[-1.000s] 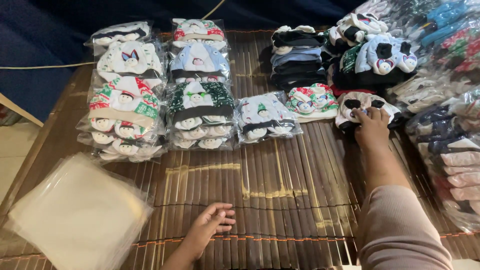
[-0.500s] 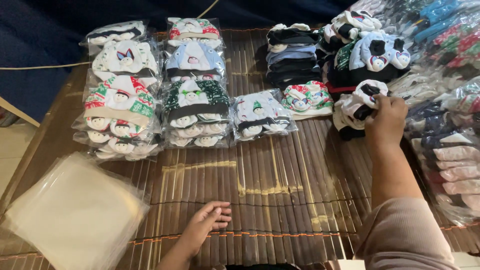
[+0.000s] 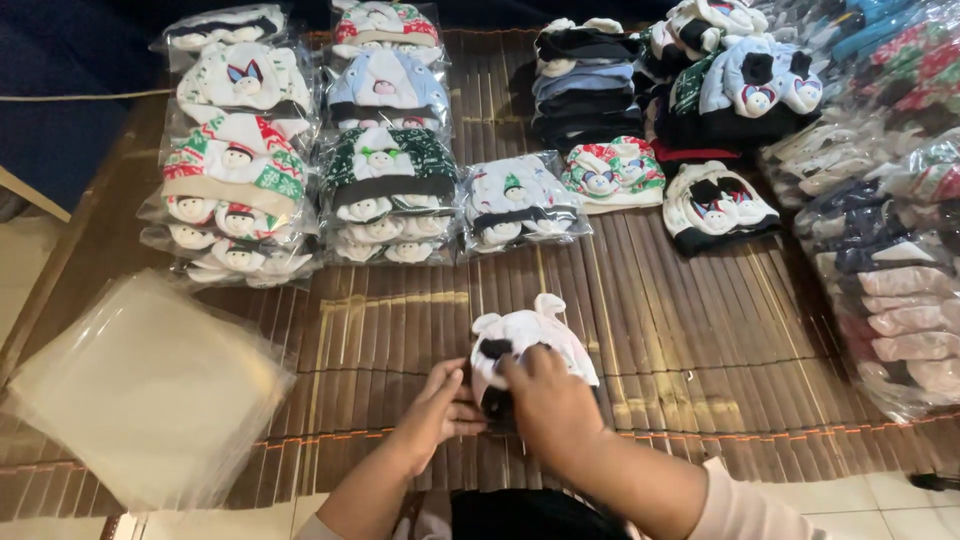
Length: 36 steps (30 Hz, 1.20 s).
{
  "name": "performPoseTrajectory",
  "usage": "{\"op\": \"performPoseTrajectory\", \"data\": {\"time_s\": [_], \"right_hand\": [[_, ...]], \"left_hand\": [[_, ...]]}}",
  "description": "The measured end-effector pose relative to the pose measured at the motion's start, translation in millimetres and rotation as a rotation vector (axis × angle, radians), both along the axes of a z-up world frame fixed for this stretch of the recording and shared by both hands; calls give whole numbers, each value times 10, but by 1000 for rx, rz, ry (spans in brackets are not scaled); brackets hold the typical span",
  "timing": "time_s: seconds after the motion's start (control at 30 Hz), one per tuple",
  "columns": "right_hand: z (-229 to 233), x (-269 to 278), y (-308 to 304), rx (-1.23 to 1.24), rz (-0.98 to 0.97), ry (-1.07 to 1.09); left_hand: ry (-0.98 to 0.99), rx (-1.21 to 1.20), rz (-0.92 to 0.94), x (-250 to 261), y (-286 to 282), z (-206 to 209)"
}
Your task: Packaging baby hats and mittens into plastic bags
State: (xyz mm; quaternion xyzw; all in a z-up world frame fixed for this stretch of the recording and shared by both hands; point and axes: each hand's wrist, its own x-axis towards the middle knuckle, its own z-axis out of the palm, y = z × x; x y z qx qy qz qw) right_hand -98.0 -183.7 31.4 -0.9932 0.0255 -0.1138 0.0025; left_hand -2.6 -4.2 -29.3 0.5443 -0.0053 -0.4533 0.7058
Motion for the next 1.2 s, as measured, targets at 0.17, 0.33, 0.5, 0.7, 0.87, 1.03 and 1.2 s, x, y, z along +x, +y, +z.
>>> {"op": "performPoseTrajectory", "data": {"time_s": [0.17,0.33,0.5,0.7,0.87,1.03,1.2], "right_hand": [[-229,-175,178,-21,178,-182],[-40,-286,-106,125,300,-154],[-176,-348,-374,127,210,-149],[-273,-364,-503,106,211,-138],[-369,-408,-660,1045,-17,-210],[-431,-465,-1011,1850,-249,-352],[-334,-563,-1087,1478,-336,-641]], "left_hand": [[-275,121,59,3,-41,-292],[-612,226,79,27,-13,-186],[-1363,678,115,-110,-28,102],[-1738,597,-283,-197,-7,274],[-1406,376,53,-18,16,-147],[-633,284,378,175,192,289],[-1659,751,345,276,425,164]]}}
